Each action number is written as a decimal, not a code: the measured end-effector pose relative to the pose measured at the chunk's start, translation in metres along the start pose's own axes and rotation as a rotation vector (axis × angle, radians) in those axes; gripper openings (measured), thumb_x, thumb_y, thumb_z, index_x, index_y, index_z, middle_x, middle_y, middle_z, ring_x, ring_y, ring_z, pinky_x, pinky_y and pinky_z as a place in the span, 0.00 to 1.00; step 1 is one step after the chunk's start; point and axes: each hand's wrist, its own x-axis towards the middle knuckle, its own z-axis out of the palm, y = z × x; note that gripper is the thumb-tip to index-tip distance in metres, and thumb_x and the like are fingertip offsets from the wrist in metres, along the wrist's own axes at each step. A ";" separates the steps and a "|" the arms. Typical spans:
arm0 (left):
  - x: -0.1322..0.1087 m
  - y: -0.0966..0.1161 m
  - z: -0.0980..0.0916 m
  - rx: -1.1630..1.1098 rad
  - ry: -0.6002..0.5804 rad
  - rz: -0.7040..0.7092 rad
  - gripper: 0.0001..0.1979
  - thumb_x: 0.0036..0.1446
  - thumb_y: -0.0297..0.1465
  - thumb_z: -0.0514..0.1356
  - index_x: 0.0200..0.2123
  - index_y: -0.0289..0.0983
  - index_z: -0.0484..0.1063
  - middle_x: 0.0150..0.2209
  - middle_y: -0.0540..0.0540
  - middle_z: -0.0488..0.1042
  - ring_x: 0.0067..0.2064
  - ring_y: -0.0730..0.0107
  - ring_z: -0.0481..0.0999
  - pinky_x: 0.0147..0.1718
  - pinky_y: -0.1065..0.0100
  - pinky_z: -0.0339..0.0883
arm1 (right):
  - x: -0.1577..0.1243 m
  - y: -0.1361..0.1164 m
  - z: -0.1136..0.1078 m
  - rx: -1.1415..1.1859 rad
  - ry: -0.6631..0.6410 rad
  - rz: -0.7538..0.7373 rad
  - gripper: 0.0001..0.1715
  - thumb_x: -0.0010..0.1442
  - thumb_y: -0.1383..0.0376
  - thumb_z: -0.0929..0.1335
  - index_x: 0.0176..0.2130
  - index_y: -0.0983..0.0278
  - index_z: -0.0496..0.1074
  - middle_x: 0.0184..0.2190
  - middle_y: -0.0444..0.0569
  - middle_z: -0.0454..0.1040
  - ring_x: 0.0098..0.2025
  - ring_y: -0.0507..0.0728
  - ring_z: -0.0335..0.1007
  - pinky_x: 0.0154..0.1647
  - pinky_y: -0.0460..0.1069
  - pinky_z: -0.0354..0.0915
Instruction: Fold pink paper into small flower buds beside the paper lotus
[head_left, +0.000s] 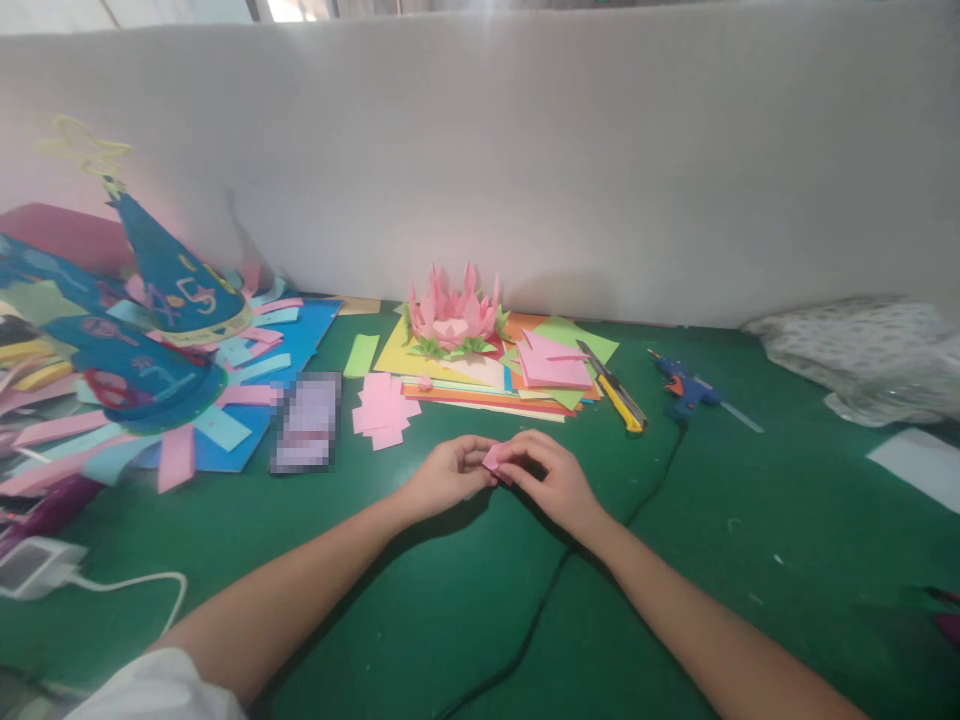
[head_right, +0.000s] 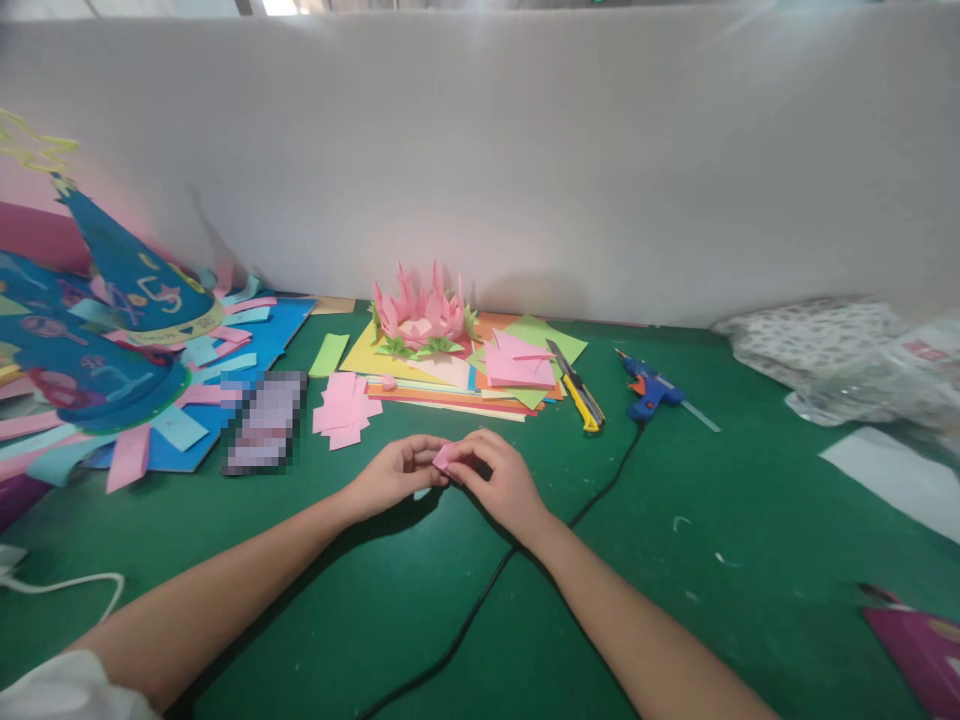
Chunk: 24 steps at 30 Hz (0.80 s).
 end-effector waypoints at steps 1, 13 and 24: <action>0.000 -0.002 0.000 0.021 -0.008 0.017 0.18 0.43 0.26 0.65 0.40 0.33 0.69 0.37 0.43 0.77 0.37 0.71 0.76 0.40 0.68 0.66 | 0.000 0.000 0.000 0.001 0.000 0.000 0.06 0.58 0.64 0.66 0.34 0.60 0.74 0.33 0.47 0.72 0.37 0.55 0.68 0.39 0.50 0.64; -0.003 -0.008 0.008 0.164 0.016 0.068 0.18 0.51 0.40 0.59 0.40 0.32 0.69 0.37 0.40 0.77 0.38 0.68 0.76 0.38 0.67 0.68 | -0.002 -0.001 0.002 -0.070 0.052 0.077 0.07 0.58 0.63 0.66 0.30 0.62 0.71 0.27 0.46 0.70 0.30 0.53 0.66 0.30 0.47 0.63; -0.004 -0.007 0.011 0.239 0.042 0.091 0.17 0.53 0.40 0.57 0.40 0.32 0.69 0.35 0.42 0.76 0.37 0.69 0.75 0.39 0.66 0.70 | -0.003 -0.002 0.005 -0.077 0.093 0.094 0.07 0.57 0.63 0.67 0.28 0.63 0.70 0.26 0.45 0.69 0.27 0.52 0.65 0.28 0.46 0.62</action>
